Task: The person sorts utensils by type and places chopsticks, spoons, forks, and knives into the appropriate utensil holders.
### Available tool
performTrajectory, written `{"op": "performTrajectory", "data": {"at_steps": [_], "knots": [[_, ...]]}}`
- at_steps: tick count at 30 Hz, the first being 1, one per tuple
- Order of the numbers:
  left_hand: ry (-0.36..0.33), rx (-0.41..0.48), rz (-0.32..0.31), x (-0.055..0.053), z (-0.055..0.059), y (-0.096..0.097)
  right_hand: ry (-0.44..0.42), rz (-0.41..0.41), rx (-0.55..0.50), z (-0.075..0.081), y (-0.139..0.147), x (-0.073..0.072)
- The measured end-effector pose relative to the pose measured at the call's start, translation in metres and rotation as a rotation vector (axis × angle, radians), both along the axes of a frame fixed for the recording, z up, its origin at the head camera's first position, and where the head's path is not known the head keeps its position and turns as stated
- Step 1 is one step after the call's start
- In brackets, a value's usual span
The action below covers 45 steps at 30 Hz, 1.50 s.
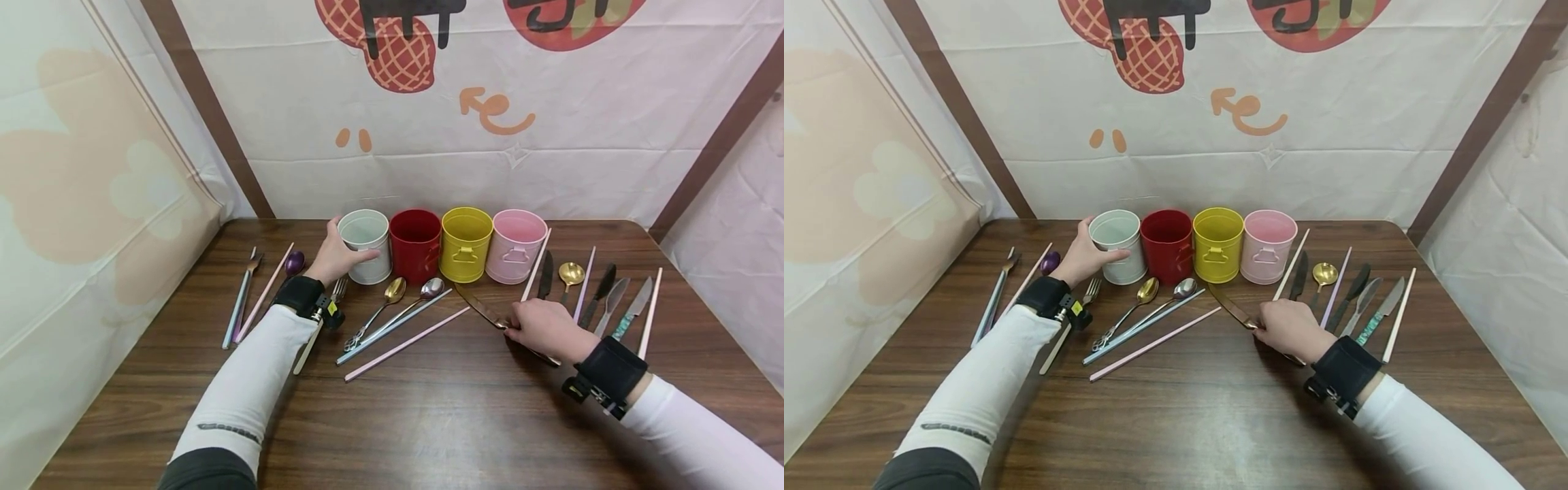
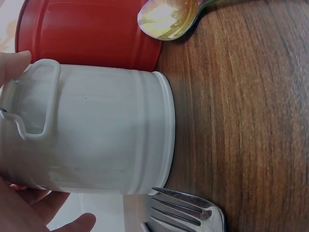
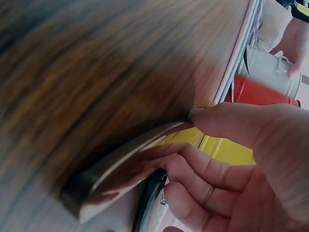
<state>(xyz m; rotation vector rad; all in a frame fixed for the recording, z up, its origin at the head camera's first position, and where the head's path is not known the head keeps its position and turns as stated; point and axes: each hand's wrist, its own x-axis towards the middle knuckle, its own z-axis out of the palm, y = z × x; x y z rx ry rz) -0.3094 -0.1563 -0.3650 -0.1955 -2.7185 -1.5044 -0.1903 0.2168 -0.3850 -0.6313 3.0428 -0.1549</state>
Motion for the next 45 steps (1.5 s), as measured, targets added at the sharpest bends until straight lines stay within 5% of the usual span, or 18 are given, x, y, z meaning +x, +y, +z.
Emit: {"op": "performTrajectory", "data": {"at_steps": [7, 34, 45], "knots": [[0.017, 0.0, 0.007, 0.003, 0.001, 0.001, -0.038, -0.047, -0.035, 0.0, -0.003, -0.003], [-0.033, 0.093, -0.023, 0.001, -0.003, -0.002, 0.183, 0.059, 0.019, 0.003, -0.008, -0.003], [-0.028, 0.138, -0.023, 0.001, -0.006, 0.003, 0.149, 0.038, 0.011, 0.013, -0.003, 0.002]]}}
